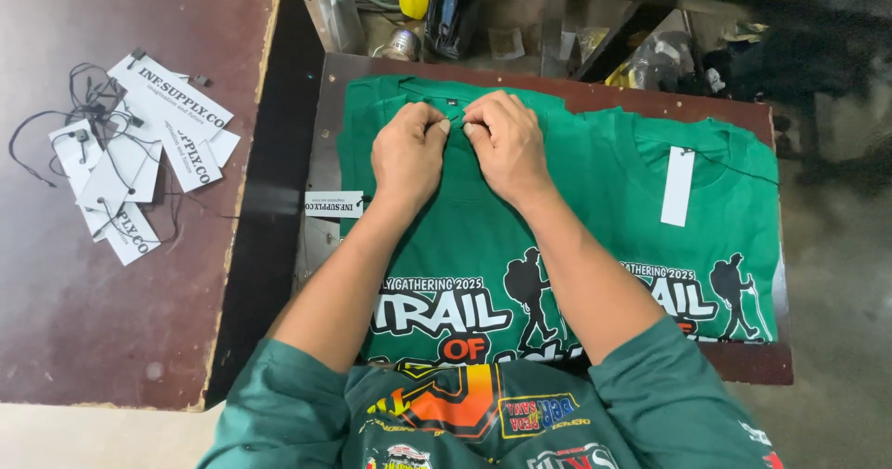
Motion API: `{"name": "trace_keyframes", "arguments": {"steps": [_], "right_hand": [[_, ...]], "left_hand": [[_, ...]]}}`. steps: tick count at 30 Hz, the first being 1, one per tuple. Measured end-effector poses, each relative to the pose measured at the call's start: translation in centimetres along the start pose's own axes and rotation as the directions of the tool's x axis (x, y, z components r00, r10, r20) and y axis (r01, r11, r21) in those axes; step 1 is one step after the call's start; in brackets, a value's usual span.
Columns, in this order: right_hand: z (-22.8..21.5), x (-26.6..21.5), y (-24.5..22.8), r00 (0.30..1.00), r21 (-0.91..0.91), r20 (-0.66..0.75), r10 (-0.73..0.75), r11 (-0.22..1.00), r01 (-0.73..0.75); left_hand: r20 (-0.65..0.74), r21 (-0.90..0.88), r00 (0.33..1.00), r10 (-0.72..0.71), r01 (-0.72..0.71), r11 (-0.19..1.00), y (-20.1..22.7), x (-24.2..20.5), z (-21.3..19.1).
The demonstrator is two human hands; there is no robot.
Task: The person attaches white tags to the collars of green t-shirts laid out on a table. They pick up tags from a pile, thread them through the neck opening of the shirts, and smooth the fabric afterward.
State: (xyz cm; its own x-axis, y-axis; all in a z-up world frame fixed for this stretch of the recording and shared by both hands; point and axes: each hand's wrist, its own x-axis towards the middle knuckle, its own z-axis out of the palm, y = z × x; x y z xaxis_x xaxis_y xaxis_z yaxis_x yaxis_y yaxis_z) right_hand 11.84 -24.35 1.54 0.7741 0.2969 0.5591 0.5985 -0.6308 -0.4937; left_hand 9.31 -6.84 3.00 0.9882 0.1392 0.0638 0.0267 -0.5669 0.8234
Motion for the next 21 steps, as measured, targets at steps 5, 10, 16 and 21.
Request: {"name": "trace_keyframes", "arguments": {"steps": [5, 10, 16, 21], "right_hand": [[-0.1, -0.7, -0.4, 1.0, -0.122, -0.029, 0.003, 0.992, -0.007], [0.8, -1.8, 0.5, 0.998, -0.35, -0.045, 0.047, 0.935, -0.06], [0.9, -1.6, 2.1, 0.996, -0.244, 0.035, 0.079, 0.967, -0.068], [0.3, -0.9, 1.3, 0.998, -0.224, 0.053, 0.031, 0.974, -0.018]], "left_hand": [[-0.02, -0.044, 1.0, 0.019, -0.02, 0.999, -0.9, 0.0, 0.2], [-0.025, -0.06, 1.0, 0.004, -0.005, 0.998, -1.1, 0.0, 0.3], [-0.04, -0.097, 0.998, -0.039, 0.035, 0.995, -1.2, 0.0, 0.3], [-0.059, -0.084, 0.998, -0.012, 0.007, 0.996, -1.1, 0.1, 0.2]]}}
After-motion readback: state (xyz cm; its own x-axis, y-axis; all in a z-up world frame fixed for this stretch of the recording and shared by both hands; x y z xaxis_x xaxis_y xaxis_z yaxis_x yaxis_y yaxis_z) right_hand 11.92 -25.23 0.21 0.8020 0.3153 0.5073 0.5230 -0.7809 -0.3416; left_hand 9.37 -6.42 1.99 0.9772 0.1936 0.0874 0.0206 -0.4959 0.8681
